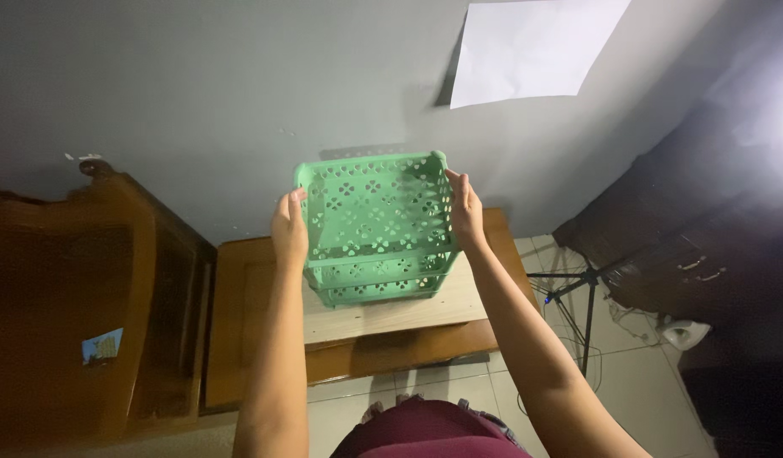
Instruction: The person disassembles a green plastic crate by hand on a wooden table. They remove cylindrical pegs and side panels one by one, placing them on the table, then repeat the process on a second crate.
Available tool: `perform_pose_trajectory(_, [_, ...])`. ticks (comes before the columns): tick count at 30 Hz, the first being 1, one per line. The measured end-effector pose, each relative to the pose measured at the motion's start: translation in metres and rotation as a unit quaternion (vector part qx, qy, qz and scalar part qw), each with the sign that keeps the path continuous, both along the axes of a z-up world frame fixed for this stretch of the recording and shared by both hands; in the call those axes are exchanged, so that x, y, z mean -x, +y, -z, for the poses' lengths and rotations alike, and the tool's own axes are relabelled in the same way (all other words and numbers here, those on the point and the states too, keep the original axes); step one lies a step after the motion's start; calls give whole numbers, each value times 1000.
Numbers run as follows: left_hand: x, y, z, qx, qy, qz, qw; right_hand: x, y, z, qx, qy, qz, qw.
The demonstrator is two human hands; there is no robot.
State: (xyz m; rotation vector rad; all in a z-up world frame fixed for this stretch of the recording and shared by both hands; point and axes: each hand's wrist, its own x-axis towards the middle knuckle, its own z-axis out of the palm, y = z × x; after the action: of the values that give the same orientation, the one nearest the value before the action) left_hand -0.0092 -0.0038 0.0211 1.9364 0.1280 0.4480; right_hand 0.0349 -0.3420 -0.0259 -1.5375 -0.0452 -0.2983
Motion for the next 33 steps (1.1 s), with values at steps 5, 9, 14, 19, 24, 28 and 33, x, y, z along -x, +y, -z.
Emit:
perform_pose_trajectory(5, [2,-4,-7,-9,40,-20,999,-1,-1,0,-7,0,-9,1000])
perform_pose_trajectory(9, [5,-3,-9,1,19,-10,1000,0,0,-1,0,-2,0,1000])
perform_pose_trajectory(14, [3,-2,-8,-2,18,-3,1000,2,1,-4,0,7,3,1000])
perform_pose_trajectory(19, [1,-3,-7,-11,32,-15,999,3,1,-5,-13,-1,-6,1000])
perform_pose_trajectory(24, [6,-3,-10,-5,29,-17,999,2,1,-3,-6,1,-1,1000])
perform_pose_trajectory(28, [6,-4,-11,3,29,-17,999,-1,0,0,-7,-6,-3,1000])
perform_pose_trajectory(33, [3,-4,-7,22,34,-24,999,-2,-2,2,-10,1,-5,1000])
